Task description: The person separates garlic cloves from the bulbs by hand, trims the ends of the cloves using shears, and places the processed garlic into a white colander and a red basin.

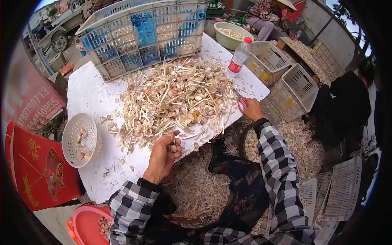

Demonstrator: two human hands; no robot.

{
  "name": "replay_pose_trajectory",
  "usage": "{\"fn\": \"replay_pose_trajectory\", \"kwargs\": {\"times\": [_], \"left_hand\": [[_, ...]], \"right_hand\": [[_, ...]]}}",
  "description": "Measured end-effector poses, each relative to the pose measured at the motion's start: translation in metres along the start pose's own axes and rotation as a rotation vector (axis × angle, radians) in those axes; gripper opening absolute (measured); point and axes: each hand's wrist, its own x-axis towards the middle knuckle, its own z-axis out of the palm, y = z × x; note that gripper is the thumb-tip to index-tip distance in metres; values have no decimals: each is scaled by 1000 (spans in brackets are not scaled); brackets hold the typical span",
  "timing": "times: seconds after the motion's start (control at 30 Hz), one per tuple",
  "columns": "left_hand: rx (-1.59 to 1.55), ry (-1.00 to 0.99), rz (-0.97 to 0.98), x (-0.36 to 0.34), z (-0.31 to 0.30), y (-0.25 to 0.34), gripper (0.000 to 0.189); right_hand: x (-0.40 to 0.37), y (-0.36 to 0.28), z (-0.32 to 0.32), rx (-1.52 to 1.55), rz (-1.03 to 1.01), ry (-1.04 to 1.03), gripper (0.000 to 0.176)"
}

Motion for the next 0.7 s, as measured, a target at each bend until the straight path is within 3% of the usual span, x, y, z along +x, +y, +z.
{"fn": "replay_pose_trajectory", "kwargs": {"times": [0.07, 0.13, 0.2, 0.23, 0.27, 0.3, 0.33, 0.5, 0.53, 0.67, 0.7], "left_hand": [[2, -8, 6, -3, 5, 1, 27], [-31, -30, -1, 2, -2, -3, 24], [-34, -9, -5, 2, -3, -4, 23], [-14, -37, 9, 2, -5, -3, 23], [2, -63, 24, 3, -6, -3, 23], [1, -77, 21, 1, -3, -4, 24], [2, -88, 26, 0, 1, -2, 25], [29, -146, 27, 1, 7, -8, 29], [14, -163, 16, -1, 8, -9, 27], [55, -202, 37, -3, 3, -10, 14], [52, -204, 21, -6, 3, -12, 11]], "right_hand": [[-4, 4, 8, 104, -7, 78, 32], [-9, -12, -11, 250, 181, -79, 42], [-9, -10, -7, 615, 485, -176, 47], [-21, -25, -25, 993, 553, -277, 46], [-36, -35, -41, 1250, 462, -320, 42], [-53, -55, -56, 1205, 416, -280, 35], [-62, -70, -70, 1051, 307, -396, 33], [-132, -145, -78, 743, -500, 119, 38], [-145, -154, -84, 622, -453, 2, 41], [-163, -157, -17, 457, -578, 285, 49], [-167, -159, -30, 460, -545, 177, 48]]}}
